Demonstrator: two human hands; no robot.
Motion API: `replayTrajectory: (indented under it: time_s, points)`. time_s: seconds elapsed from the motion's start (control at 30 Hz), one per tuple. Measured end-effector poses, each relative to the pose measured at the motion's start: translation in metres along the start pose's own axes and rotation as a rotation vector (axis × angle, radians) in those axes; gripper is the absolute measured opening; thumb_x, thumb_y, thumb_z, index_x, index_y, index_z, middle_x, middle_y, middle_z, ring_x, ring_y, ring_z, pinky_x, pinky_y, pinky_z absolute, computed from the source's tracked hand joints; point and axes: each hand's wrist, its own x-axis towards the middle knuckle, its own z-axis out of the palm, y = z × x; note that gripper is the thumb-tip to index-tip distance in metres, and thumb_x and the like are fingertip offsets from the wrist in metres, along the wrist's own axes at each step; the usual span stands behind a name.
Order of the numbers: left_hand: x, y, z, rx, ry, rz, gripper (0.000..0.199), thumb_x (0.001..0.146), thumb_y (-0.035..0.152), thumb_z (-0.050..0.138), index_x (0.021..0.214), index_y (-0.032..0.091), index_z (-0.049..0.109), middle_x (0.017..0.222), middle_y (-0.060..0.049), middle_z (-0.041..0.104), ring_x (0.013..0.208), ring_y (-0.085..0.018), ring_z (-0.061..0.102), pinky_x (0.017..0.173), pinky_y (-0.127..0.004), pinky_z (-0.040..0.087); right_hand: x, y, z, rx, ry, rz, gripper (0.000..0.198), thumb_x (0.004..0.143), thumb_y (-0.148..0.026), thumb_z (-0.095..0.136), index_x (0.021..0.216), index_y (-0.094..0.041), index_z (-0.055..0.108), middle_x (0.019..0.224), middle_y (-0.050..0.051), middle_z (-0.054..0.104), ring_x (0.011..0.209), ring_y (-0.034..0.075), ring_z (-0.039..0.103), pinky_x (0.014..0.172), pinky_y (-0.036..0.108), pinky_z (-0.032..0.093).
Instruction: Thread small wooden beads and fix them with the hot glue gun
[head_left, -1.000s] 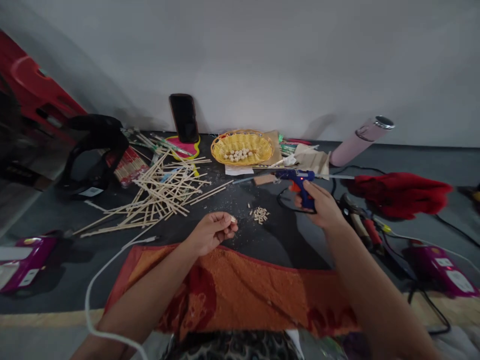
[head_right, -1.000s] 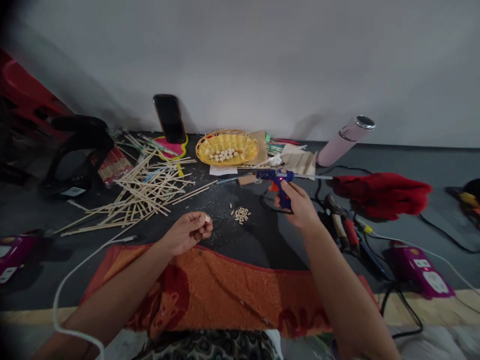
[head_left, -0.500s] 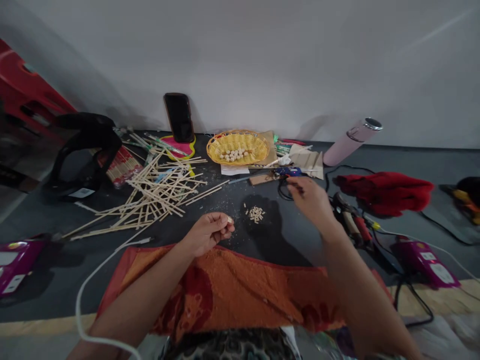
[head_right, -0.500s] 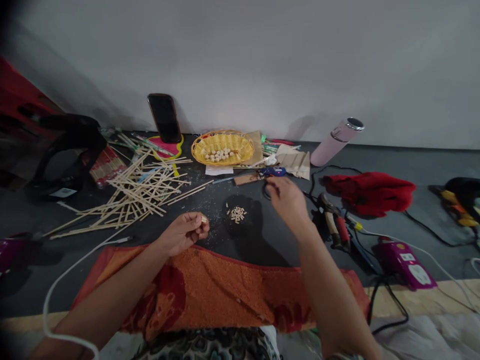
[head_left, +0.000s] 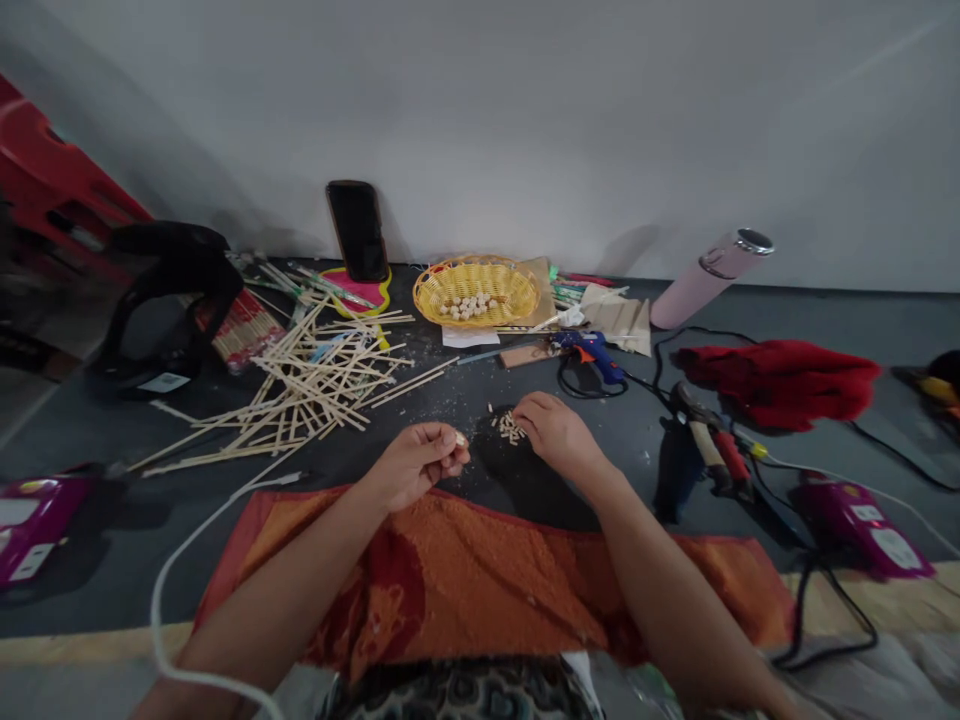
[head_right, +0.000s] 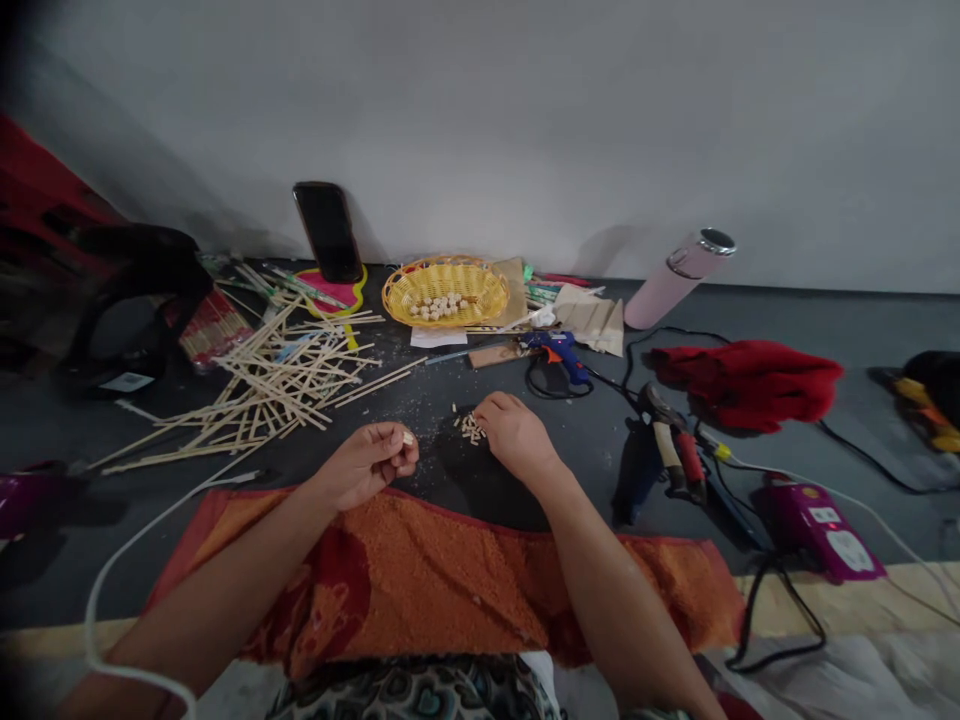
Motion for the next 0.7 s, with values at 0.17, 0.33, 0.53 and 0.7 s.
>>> replayTrajectory:
  time_s: [0.17, 0.33, 0.53, 0.7]
  points:
    - [0.0, -0.001, 0.002, -0.004, 0.008, -0.007, 0.018, 0.076, 0.027, 0.068, 0.077, 0.009, 0.066, 0.07, -0.007, 0.063, 0.058, -0.008, 0.052, 0.057, -0.02, 0.04, -0.004, -0.033, -0.007, 0.197, 0.119, -0.003, 0.011, 0.089, -0.019, 0.05, 0.088, -0.02, 0.061, 0.094, 0.006, 0.06, 0.094, 0.018, 0.056, 0.087, 0.033, 0.045]
    - [-0.001, -0.002, 0.005, -0.01, 0.003, -0.04, 0.019, 0.075, 0.028, 0.069, 0.077, 0.009, 0.065, 0.07, -0.007, 0.064, 0.06, -0.009, 0.055, 0.058, -0.021, 0.041, -0.01, -0.062, 0.0, 0.437, 0.17, -0.046, 0.007, 0.088, -0.019, 0.052, 0.086, -0.02, 0.059, 0.092, 0.005, 0.059, 0.092, 0.015, 0.057, 0.084, 0.03, 0.047]
    - [-0.002, -0.003, 0.007, -0.029, 0.014, -0.075, 0.02, 0.072, 0.027, 0.073, 0.075, 0.01, 0.064, 0.07, -0.006, 0.065, 0.06, -0.01, 0.057, 0.059, -0.021, 0.042, -0.012, -0.07, 0.008, 0.504, 0.21, -0.066, 0.009, 0.086, -0.016, 0.053, 0.088, -0.021, 0.059, 0.091, 0.005, 0.059, 0.091, 0.016, 0.057, 0.083, 0.031, 0.047]
    - [-0.002, -0.005, 0.006, -0.001, 0.035, -0.078, 0.023, 0.07, 0.03, 0.074, 0.074, 0.011, 0.064, 0.071, -0.006, 0.066, 0.058, -0.01, 0.056, 0.059, -0.022, 0.042, -0.012, -0.072, 0.012, 0.508, 0.207, -0.073, 0.011, 0.085, -0.015, 0.053, 0.09, -0.023, 0.059, 0.091, 0.005, 0.061, 0.092, 0.018, 0.057, 0.083, 0.034, 0.049]
